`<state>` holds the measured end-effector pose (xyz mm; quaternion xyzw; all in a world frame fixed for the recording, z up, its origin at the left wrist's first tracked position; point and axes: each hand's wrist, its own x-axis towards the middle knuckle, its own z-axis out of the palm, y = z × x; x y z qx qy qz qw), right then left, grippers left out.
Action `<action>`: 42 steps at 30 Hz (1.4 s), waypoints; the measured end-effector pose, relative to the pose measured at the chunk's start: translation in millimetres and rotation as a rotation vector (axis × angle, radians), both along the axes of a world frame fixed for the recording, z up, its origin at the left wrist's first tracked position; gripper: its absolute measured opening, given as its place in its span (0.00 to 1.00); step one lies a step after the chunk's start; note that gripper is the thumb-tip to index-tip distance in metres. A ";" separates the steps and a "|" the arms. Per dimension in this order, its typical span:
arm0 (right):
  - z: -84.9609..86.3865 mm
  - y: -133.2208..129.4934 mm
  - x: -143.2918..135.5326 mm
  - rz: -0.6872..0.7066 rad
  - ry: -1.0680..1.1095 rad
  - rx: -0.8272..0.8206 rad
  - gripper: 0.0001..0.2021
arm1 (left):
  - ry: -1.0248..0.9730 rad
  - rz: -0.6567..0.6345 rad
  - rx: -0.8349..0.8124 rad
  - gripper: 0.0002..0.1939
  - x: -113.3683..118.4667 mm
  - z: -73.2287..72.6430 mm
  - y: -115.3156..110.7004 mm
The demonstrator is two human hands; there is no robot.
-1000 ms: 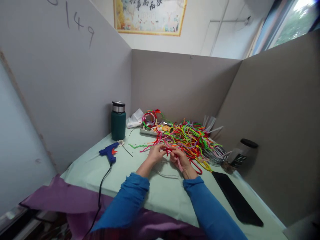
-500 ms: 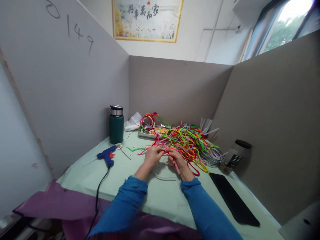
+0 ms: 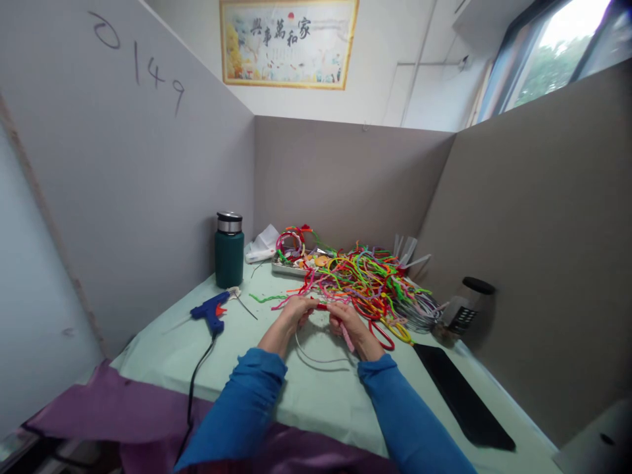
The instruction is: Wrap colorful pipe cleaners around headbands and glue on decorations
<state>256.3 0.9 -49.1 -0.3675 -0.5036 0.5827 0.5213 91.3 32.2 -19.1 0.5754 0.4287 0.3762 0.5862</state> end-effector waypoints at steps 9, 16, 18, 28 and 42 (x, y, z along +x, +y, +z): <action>-4.4 6.5 1.5 -0.107 0.054 -0.014 0.14 | 0.308 0.301 0.661 0.04 4.1 -9.3 11.1; -2.7 5.2 2.1 -0.159 0.065 -0.023 0.17 | 0.393 0.343 0.867 0.05 2.3 -7.2 3.5; -1.8 4.8 2.2 -0.170 0.056 -0.011 0.18 | 0.416 0.240 0.937 0.03 1.4 -7.4 3.3; -2.7 5.7 3.9 -0.122 0.043 0.014 0.20 | 0.570 0.097 1.028 0.11 0.5 -11.7 6.3; -1.6 4.6 4.9 -0.107 0.041 0.004 0.19 | 0.618 0.099 1.082 0.12 1.9 -13.2 5.2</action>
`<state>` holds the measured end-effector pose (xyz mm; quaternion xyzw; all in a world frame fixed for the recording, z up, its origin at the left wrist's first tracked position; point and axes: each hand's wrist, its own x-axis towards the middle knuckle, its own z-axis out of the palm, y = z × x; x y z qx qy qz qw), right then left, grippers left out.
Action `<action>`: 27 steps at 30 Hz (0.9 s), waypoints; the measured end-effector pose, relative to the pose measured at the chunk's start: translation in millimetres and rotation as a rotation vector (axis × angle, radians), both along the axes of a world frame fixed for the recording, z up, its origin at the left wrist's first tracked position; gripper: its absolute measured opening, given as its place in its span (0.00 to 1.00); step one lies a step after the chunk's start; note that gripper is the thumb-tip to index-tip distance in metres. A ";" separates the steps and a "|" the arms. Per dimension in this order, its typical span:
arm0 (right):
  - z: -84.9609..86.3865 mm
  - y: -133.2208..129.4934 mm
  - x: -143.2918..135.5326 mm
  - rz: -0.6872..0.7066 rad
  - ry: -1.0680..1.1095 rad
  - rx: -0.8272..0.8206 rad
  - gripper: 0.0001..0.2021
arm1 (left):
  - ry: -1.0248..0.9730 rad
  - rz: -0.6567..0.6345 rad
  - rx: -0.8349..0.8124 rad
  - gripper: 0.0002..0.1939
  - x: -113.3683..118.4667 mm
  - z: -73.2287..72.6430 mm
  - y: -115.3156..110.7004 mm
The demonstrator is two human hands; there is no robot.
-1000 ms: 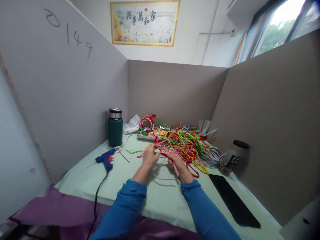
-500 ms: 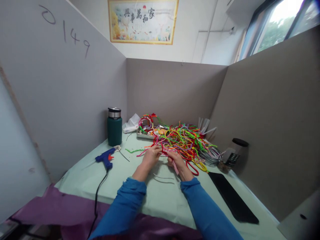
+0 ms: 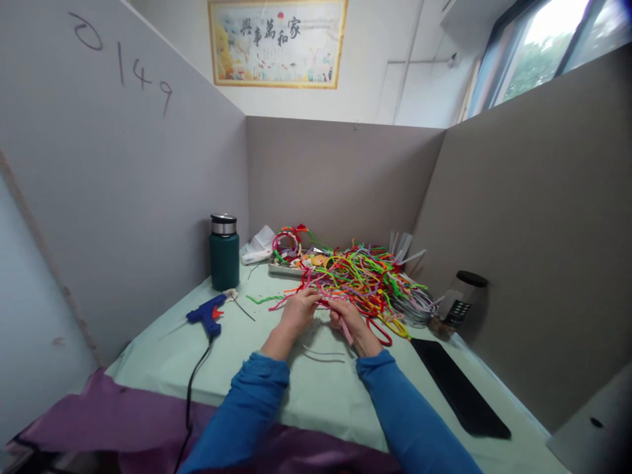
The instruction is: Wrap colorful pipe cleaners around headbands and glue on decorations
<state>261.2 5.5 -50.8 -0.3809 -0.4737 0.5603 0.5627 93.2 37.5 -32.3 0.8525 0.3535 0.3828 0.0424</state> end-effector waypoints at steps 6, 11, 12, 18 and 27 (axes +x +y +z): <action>-0.7 1.8 -1.0 0.020 0.021 0.000 0.20 | -0.053 -0.001 0.004 0.12 1.8 -3.3 3.5; -0.1 0.1 -2.3 0.013 0.065 -0.002 0.21 | -0.134 0.015 -0.168 0.12 3.9 2.9 2.8; 0.4 -0.6 -2.7 0.011 0.085 -0.007 0.21 | -0.149 0.039 -0.241 0.11 3.9 5.0 2.5; 3.1 -2.5 -2.2 0.023 0.164 -0.034 0.16 | -0.250 0.132 -0.601 0.10 1.6 8.6 4.4; 4.1 -2.8 4.7 0.053 0.153 0.003 0.18 | -0.401 -0.068 -0.966 0.12 -1.5 6.5 1.1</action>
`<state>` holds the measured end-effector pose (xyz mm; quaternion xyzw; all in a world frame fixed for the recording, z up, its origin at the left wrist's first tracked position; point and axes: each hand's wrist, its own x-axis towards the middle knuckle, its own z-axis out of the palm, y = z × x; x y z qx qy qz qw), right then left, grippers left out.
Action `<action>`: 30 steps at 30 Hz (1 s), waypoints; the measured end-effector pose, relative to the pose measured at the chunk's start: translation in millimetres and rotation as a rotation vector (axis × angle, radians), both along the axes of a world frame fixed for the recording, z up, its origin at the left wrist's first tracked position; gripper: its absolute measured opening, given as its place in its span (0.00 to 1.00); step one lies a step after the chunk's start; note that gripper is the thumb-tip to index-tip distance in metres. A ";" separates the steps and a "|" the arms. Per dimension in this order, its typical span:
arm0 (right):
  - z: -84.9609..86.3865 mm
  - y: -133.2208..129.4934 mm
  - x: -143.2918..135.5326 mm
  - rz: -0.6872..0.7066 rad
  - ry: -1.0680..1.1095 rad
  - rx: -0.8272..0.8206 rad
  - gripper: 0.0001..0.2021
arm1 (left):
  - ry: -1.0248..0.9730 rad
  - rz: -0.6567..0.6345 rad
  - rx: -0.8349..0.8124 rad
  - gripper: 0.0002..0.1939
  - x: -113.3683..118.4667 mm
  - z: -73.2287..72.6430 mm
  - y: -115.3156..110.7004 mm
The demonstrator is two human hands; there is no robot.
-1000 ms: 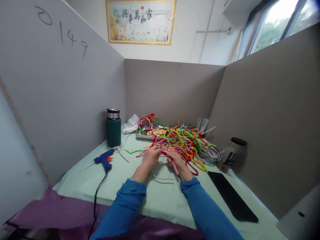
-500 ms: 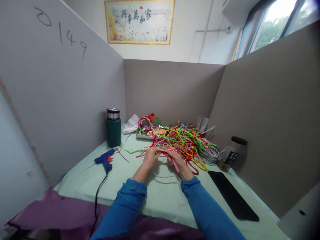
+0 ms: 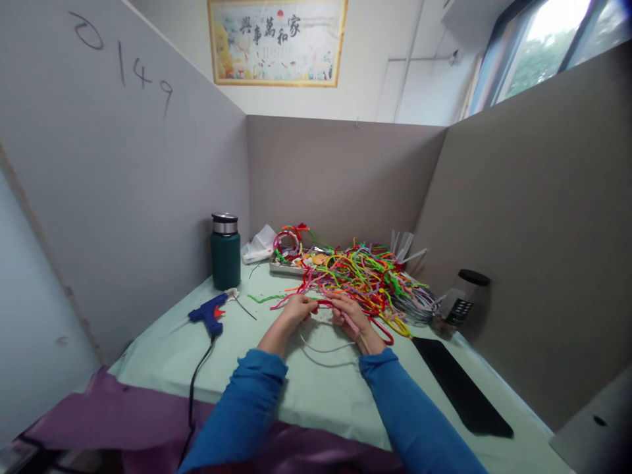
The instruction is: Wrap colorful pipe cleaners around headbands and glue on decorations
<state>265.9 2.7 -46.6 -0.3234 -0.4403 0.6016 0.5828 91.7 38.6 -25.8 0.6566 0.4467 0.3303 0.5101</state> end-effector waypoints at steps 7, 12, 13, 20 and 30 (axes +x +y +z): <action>0.2 0.9 0.3 -0.015 0.017 -0.028 0.16 | -0.113 -0.122 -0.099 0.11 -3.8 6.7 -5.7; 1.7 0.2 -0.9 -0.020 0.028 -0.048 0.14 | -0.046 -0.084 0.063 0.06 -0.5 1.5 -0.9; 2.3 -0.4 -1.2 -0.017 0.025 -0.044 0.14 | -0.002 -0.057 0.114 0.07 0.1 0.6 0.1; 2.1 -0.7 -1.4 -0.011 0.002 -0.035 0.14 | 0.206 0.060 0.408 0.09 1.3 2.2 2.2; 2.0 -0.6 -2.4 -0.026 -0.050 -0.017 0.11 | 0.135 0.080 0.383 0.14 0.1 5.1 0.1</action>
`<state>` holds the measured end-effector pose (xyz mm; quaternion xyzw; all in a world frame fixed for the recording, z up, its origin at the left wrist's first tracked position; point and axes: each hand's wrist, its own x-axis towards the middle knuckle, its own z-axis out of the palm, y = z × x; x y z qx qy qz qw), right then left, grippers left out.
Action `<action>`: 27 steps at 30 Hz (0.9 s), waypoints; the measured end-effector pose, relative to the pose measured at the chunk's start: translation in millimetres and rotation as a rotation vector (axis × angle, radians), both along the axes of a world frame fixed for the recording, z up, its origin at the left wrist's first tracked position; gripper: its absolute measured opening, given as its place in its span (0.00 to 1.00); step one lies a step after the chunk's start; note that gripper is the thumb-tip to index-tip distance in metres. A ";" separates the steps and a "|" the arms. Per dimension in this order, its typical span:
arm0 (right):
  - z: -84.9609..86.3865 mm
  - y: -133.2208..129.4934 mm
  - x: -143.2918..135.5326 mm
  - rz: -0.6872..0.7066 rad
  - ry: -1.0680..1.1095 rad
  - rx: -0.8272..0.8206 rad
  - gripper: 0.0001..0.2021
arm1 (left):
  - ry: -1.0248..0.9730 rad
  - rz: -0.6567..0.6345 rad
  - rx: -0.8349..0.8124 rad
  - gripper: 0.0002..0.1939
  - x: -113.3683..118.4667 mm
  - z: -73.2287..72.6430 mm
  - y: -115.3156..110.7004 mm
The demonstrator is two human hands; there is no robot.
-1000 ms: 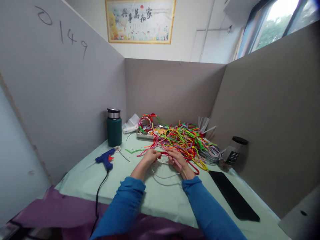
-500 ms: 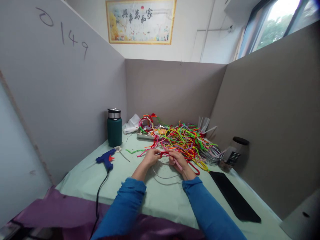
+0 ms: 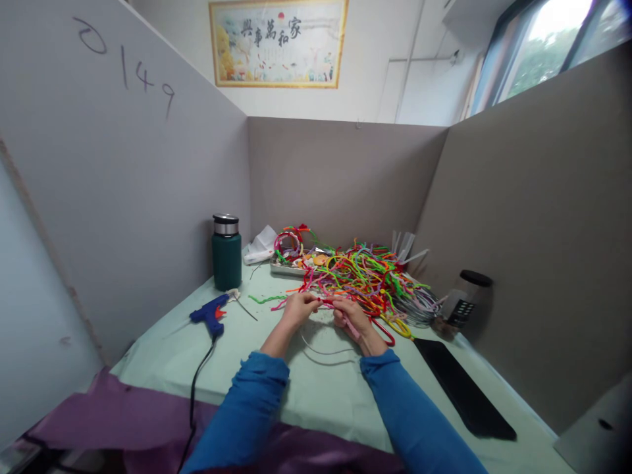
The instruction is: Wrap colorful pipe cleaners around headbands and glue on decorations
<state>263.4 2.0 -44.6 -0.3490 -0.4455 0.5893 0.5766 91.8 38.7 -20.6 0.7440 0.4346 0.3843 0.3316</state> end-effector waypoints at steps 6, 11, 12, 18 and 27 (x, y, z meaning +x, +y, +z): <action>-1.1 -0.4 -2.2 0.021 -0.088 0.037 0.13 | -0.139 -0.028 -0.276 0.19 -3.5 0.7 1.1; -1.8 -1.1 -5.2 0.016 -0.204 0.026 0.13 | -0.060 -0.034 -0.306 0.19 -1.8 -2.4 2.2; -1.9 -1.0 -5.5 0.001 -0.205 0.021 0.13 | -0.040 -0.017 -0.264 0.19 -1.1 -3.2 2.6; -3.1 1.1 -4.1 -0.034 -0.132 0.001 0.15 | -0.080 0.114 0.076 0.06 0.1 -3.2 3.4; -0.7 -1.1 -3.4 -0.050 -0.110 -0.003 0.16 | 0.036 -0.019 0.296 0.08 -0.6 -7.7 7.4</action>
